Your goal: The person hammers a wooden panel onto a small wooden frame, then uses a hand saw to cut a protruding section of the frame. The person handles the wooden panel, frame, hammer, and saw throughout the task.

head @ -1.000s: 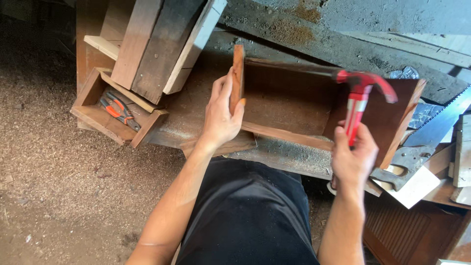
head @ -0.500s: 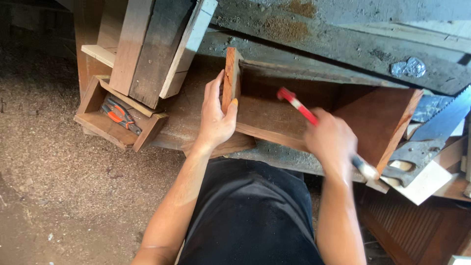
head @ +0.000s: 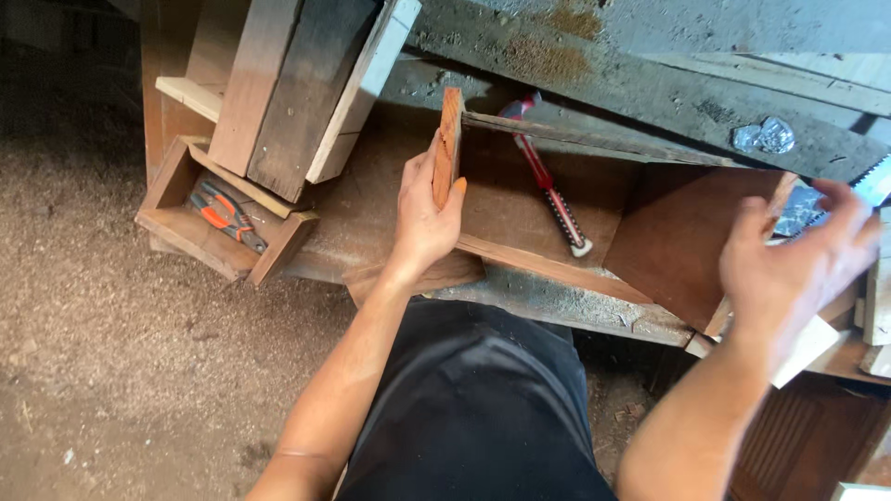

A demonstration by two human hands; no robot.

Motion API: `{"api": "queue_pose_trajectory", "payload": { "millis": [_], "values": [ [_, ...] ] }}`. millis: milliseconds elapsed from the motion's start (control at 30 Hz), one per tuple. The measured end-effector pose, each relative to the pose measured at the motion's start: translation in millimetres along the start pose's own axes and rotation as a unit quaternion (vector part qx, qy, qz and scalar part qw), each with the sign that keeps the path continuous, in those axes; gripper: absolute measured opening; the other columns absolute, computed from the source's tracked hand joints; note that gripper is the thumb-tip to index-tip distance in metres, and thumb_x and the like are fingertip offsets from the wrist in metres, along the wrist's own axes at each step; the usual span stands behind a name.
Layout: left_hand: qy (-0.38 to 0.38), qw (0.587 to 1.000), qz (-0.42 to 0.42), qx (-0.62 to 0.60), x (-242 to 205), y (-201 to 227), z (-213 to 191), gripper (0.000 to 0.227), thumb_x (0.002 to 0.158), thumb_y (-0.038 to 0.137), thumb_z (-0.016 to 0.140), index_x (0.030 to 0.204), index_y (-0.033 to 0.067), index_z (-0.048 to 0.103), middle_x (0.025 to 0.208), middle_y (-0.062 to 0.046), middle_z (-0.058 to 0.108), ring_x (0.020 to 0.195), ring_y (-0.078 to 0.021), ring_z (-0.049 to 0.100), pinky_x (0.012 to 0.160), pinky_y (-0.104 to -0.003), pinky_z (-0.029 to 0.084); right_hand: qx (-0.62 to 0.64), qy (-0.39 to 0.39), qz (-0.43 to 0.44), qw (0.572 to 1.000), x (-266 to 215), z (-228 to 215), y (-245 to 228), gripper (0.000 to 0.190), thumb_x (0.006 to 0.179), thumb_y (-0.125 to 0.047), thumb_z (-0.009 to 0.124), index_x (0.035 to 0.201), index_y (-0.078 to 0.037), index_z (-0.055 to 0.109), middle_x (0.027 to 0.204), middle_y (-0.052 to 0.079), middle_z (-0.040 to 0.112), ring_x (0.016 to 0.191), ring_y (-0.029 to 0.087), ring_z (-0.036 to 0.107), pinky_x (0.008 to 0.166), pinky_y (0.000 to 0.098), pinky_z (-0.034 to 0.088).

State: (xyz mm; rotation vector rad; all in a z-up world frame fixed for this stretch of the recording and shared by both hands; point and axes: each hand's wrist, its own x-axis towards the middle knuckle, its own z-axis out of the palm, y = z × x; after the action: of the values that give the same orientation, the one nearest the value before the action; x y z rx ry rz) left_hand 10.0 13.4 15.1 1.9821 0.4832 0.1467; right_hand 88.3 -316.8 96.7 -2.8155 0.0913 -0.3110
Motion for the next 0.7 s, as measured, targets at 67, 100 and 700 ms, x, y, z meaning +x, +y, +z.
{"api": "queue_pose_trajectory", "payload": {
  "millis": [67,100,700],
  "values": [
    [-0.022,0.999,-0.009,-0.028,3,-2,-2,0.069,0.089,-0.001,0.062,0.155,0.0042,0.042,0.129,-0.018,0.054,0.12,-0.0303,0.059,0.104,-0.036,0.05,0.009,-0.156,0.075,0.985,8,4,19,0.045,0.09,-0.027,0.091,0.11,0.003,0.065,0.093,0.022,0.067,0.081,0.036,0.064,0.07,0.0473,0.049],
    [-0.031,0.999,-0.013,-0.043,3,-3,-3,0.069,0.088,-0.003,0.059,0.155,0.0043,0.042,0.127,-0.017,0.053,0.118,-0.0289,0.06,0.101,-0.035,0.051,0.046,-0.132,0.046,0.989,7,9,27,0.036,0.094,-0.021,0.087,0.11,0.004,0.066,0.093,0.018,0.068,0.084,0.033,0.065,0.075,0.0454,0.05],
    [0.063,0.986,0.134,-0.073,0,-29,-33,0.05,0.097,-0.004,0.061,0.146,-0.0001,0.051,0.138,-0.015,0.053,0.128,-0.0267,0.059,0.111,-0.035,0.048,0.18,0.079,-0.037,0.98,-45,15,-26,0.035,0.098,0.0,0.07,0.13,0.007,0.057,0.126,0.022,0.066,0.119,0.035,0.065,0.104,0.0425,0.049]
  ]
}}
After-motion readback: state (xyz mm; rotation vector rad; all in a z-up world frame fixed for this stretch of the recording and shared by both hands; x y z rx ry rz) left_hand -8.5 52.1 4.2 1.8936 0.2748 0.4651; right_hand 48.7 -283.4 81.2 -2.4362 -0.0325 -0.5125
